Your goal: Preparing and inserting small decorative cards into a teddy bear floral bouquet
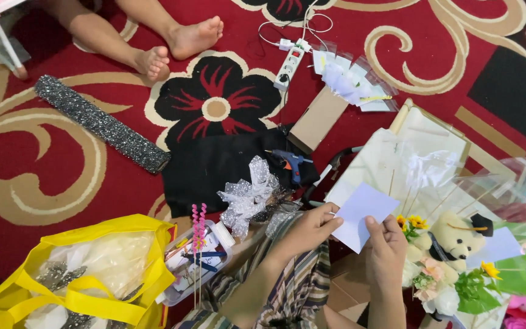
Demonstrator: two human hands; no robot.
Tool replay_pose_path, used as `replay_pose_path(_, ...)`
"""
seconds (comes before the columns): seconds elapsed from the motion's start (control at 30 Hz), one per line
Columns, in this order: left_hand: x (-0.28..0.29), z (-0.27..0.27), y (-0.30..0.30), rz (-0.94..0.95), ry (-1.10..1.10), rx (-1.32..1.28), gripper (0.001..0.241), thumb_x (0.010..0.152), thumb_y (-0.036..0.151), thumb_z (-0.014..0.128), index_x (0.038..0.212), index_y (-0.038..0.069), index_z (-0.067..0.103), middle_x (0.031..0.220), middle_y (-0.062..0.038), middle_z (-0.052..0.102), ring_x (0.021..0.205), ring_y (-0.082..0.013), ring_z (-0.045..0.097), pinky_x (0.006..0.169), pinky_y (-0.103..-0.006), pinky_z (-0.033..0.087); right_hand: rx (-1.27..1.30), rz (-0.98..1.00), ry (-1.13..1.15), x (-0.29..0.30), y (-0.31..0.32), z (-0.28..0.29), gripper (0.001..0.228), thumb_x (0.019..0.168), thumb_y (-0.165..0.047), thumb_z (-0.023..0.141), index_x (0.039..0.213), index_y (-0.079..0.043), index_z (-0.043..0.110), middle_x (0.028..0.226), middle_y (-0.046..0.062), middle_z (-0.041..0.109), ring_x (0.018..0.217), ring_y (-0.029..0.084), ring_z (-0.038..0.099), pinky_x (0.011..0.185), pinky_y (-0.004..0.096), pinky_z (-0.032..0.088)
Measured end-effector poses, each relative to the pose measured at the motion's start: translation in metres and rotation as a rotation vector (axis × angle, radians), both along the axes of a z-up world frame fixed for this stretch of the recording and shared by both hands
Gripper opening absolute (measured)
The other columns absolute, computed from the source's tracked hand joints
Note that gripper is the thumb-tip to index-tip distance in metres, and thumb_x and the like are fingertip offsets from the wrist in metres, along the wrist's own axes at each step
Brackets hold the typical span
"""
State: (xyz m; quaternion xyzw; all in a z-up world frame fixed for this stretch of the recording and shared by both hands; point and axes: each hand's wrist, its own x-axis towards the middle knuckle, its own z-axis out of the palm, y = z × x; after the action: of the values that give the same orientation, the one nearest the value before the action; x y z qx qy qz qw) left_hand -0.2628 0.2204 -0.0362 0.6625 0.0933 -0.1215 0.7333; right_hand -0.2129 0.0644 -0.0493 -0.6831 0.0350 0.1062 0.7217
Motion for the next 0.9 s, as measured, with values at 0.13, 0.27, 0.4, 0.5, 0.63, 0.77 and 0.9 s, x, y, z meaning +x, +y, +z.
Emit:
replay_pose_path(0.13, 0.003, -0.003, -0.022, -0.031, -0.147, -0.134, 0.018, 0.091, 0.029, 0.053, 0.094, 0.011, 0.055, 0.085, 0.0, 0.058, 0.077, -0.0089, 0.051, 0.07, -0.0238, 0.037, -0.016, -0.006, -0.071, -0.01, -0.021, 0.009, 0.031, 0.088, -0.015, 0.056, 0.116, -0.001, 0.055, 0.09, 0.006, 0.063, 0.083, 0.015, 0.059, 0.075, 0.028, 0.049)
replay_pose_path(0.27, 0.008, 0.006, -0.048, -0.023, -0.123, -0.121, 0.026, 0.088, 0.03, 0.055, 0.102, 0.008, 0.06, 0.093, -0.001, 0.063, 0.085, -0.0095, 0.057, 0.067, -0.0238, 0.043, -0.115, -0.048, -0.131, -0.02, -0.045, 0.014, 0.029, 0.088, -0.017, 0.057, 0.112, -0.002, 0.059, 0.075, 0.002, 0.061, 0.066, 0.008, 0.055, 0.06, 0.021, 0.043)
replay_pose_path(0.4, 0.015, 0.001, -0.079, -0.075, -0.187, 0.011, 0.023, 0.09, 0.031, 0.053, 0.092, 0.009, 0.061, 0.078, 0.001, 0.059, 0.071, -0.0086, 0.052, 0.057, -0.0237, 0.034, -0.013, -0.203, -0.083, -0.024, -0.073, 0.006, 0.029, 0.085, -0.01, 0.06, 0.111, 0.003, 0.058, 0.088, 0.014, 0.065, 0.077, 0.018, 0.062, 0.066, 0.027, 0.049)
replay_pose_path(0.5, 0.012, 0.019, -0.09, -0.234, -0.189, 0.107, 0.024, 0.093, 0.029, 0.051, 0.084, 0.007, 0.055, 0.07, -0.002, 0.056, 0.062, -0.0111, 0.051, 0.055, -0.0258, 0.031, -0.064, -0.296, -0.016, -0.025, -0.091, 0.021, 0.029, 0.082, -0.01, 0.062, 0.108, 0.003, 0.058, 0.094, 0.015, 0.065, 0.077, 0.021, 0.061, 0.064, 0.03, 0.049)
replay_pose_path(0.63, 0.015, 0.021, -0.1, -0.423, -0.175, 0.201, 0.026, 0.091, 0.034, 0.05, 0.09, 0.009, 0.057, 0.075, -0.004, 0.058, 0.067, -0.0147, 0.055, 0.056, -0.0268, 0.032, -0.128, -0.308, -0.063, -0.025, -0.145, 0.013, 0.019, 0.081, -0.011, 0.065, 0.097, -0.002, 0.06, 0.079, 0.008, 0.061, 0.069, 0.015, 0.054, 0.057, 0.024, 0.041)
replay_pose_path(0.77, 0.023, 0.022, -0.107, -0.533, -0.229, 0.334, 0.018, 0.09, 0.031, 0.053, 0.091, 0.015, 0.06, 0.069, -0.002, 0.056, 0.062, -0.0137, 0.052, 0.055, -0.0268, 0.031, -0.308, -0.195, -0.111, -0.037, -0.192, 0.019, 0.01, 0.08, -0.008, 0.067, 0.087, -0.001, 0.066, 0.075, 0.008, 0.064, 0.069, 0.015, 0.057, 0.062, 0.026, 0.047)
replay_pose_path(0.9, 0.031, 0.04, -0.113, -0.526, -0.227, 0.379, 0.014, 0.089, 0.028, 0.056, 0.09, 0.017, 0.064, 0.07, 0.003, 0.06, 0.062, -0.0093, 0.053, 0.057, -0.0241, 0.036, -0.298, -0.177, -0.168, -0.041, -0.215, 0.035, 0.008, 0.081, -0.003, 0.064, 0.087, 0.0, 0.067, 0.08, 0.009, 0.065, 0.075, 0.017, 0.06, 0.068, 0.029, 0.051)
